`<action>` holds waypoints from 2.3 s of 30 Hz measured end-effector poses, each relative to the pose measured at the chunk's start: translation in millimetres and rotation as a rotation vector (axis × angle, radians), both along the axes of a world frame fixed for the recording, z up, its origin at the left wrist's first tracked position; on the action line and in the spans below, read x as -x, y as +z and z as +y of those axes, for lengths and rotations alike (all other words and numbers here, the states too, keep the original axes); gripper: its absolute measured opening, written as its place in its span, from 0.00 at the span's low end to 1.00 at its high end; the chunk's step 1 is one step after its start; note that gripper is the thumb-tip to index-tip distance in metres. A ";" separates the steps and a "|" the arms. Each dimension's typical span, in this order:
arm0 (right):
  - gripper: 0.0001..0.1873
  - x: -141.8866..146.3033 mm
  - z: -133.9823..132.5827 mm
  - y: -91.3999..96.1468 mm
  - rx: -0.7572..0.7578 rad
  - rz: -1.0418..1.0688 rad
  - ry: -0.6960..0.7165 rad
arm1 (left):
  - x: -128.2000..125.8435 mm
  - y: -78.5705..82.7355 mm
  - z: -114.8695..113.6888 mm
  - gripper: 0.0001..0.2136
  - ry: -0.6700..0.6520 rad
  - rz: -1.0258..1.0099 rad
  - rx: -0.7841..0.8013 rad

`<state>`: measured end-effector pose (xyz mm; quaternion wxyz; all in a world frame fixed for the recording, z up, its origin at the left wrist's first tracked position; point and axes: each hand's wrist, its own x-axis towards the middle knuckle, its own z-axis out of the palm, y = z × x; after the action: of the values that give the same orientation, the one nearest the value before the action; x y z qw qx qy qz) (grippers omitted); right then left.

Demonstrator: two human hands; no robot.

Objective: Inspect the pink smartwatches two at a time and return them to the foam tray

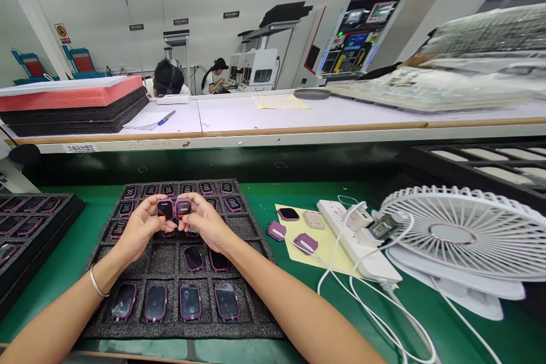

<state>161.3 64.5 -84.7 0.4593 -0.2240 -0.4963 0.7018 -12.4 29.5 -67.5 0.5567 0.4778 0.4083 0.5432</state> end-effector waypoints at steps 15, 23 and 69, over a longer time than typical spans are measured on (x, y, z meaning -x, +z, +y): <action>0.25 0.5 0.6 0.0 -0.013 -0.005 0.024 | 2.9 4.3 -0.7 0.23 -0.014 -0.065 0.052; 0.24 -0.5 0.0 -0.9 -0.034 -0.007 0.025 | 4.2 1.3 1.1 0.19 -0.013 -0.069 0.046; 0.18 0.7 -1.5 2.1 0.028 -0.005 0.039 | 1.6 4.3 -0.3 0.19 0.037 0.013 0.026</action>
<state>160.6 63.0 -82.5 0.4411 -0.2226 -0.4921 0.7168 -14.0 29.2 -63.2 0.5500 0.4666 0.4277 0.5448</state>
